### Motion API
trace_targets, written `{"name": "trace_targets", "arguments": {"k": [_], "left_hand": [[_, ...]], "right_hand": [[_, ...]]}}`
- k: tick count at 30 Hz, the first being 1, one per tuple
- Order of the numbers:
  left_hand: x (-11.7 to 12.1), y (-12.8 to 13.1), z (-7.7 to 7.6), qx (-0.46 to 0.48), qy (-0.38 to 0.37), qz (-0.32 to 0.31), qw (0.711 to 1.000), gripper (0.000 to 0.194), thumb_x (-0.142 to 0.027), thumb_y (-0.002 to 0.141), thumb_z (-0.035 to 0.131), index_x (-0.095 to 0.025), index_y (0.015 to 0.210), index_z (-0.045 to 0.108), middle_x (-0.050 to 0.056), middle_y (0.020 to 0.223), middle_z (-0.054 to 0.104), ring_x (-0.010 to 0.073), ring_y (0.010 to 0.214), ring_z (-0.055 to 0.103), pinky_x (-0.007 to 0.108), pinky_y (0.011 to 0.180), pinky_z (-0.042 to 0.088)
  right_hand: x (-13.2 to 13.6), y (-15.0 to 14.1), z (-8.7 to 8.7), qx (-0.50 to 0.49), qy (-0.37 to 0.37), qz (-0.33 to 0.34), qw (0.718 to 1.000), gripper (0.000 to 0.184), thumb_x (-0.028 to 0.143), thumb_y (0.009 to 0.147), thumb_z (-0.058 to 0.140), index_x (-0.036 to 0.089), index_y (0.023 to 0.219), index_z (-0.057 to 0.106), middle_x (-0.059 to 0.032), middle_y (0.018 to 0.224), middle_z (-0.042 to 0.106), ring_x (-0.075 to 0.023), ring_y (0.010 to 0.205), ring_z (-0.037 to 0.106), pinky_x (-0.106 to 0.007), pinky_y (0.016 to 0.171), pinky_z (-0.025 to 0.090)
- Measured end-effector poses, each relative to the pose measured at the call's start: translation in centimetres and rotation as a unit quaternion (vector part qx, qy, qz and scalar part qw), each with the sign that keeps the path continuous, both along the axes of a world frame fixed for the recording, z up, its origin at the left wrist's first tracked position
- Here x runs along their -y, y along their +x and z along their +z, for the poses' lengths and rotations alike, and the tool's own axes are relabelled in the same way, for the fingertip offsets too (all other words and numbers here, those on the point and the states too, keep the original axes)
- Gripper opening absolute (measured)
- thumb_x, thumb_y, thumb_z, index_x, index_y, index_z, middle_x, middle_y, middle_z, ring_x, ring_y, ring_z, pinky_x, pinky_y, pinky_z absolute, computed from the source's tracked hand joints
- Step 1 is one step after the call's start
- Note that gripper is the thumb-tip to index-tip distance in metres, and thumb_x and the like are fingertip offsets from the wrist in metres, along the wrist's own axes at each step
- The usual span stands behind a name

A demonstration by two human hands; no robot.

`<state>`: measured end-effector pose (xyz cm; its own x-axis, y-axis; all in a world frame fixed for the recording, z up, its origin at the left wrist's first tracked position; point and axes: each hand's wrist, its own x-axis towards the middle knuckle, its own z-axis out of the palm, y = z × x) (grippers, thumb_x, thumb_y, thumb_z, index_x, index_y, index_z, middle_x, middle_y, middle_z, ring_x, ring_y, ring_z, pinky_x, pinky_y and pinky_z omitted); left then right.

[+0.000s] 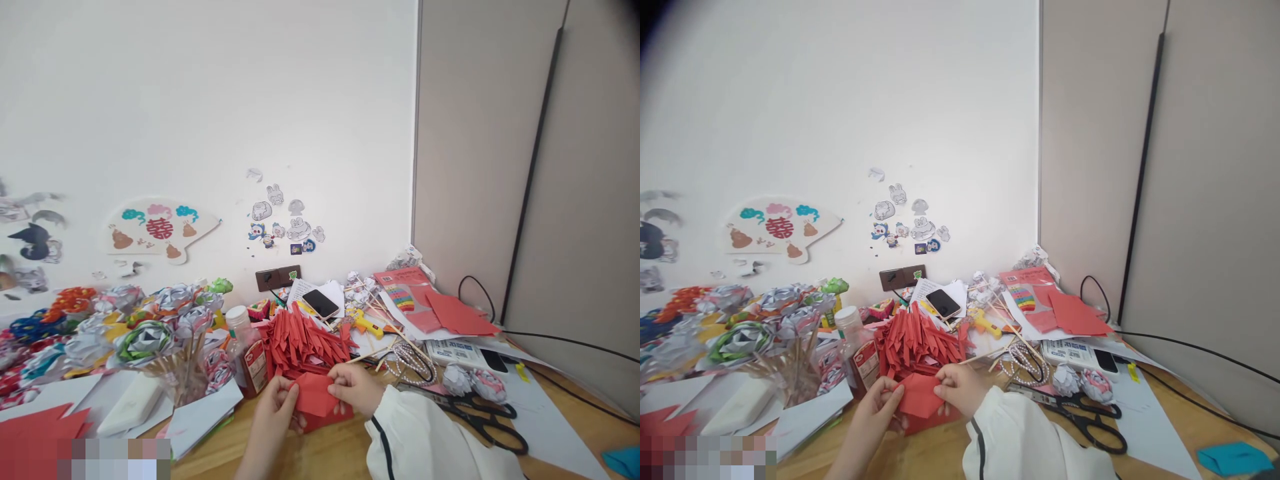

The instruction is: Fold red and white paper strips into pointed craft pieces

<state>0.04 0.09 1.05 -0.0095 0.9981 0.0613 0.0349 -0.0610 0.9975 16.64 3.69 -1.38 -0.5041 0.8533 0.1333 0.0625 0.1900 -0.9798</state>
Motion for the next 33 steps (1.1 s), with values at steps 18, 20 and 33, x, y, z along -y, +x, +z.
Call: {"name": "trace_targets", "arguments": {"k": [18, 20, 33], "left_hand": [[-0.2, -0.2, -0.2, 0.123, -0.081, -0.029, 0.989, 0.034, -0.04, 0.047, 0.068, -0.017, 0.055, 0.044, -0.002, 0.039, 0.06, 0.0104, 0.036, 0.054, 0.02, 0.039, 0.043], [-0.2, -0.2, -0.2, 0.112, -0.082, -0.032, 0.99, 0.034, -0.041, 0.048, 0.067, -0.017, 0.055, 0.044, -0.002, 0.039, 0.059, 0.011, 0.036, 0.054, 0.02, 0.039, 0.043], [-0.4, -0.8, 0.5, 0.06, -0.044, -0.03, 0.997, 0.037, -0.037, 0.047, 0.069, -0.014, 0.072, 0.054, -0.004, 0.045, 0.059, 0.0111, 0.033, 0.053, 0.022, 0.038, 0.044]], "right_hand": [[0.3, -0.5, 0.5, -0.122, 0.036, -0.073, 0.989, 0.034, 0.044, 0.069, 0.049, 0.013, 0.085, 0.049, 0.0037, 0.052, 0.049, -0.007, 0.042, 0.046, -0.02, 0.044, 0.036], [0.4, -0.5, 0.6, -0.12, 0.031, -0.069, 0.99, 0.034, 0.043, 0.067, 0.053, 0.013, 0.082, 0.049, 0.0042, 0.052, 0.049, -0.0065, 0.041, 0.045, -0.02, 0.044, 0.037], [-0.7, -0.3, -1.0, -0.143, -0.019, -0.009, 0.989, 0.035, 0.038, 0.066, 0.055, 0.012, 0.089, 0.051, 0.0033, 0.048, 0.053, -0.0081, 0.037, 0.049, -0.02, 0.04, 0.038]]}}
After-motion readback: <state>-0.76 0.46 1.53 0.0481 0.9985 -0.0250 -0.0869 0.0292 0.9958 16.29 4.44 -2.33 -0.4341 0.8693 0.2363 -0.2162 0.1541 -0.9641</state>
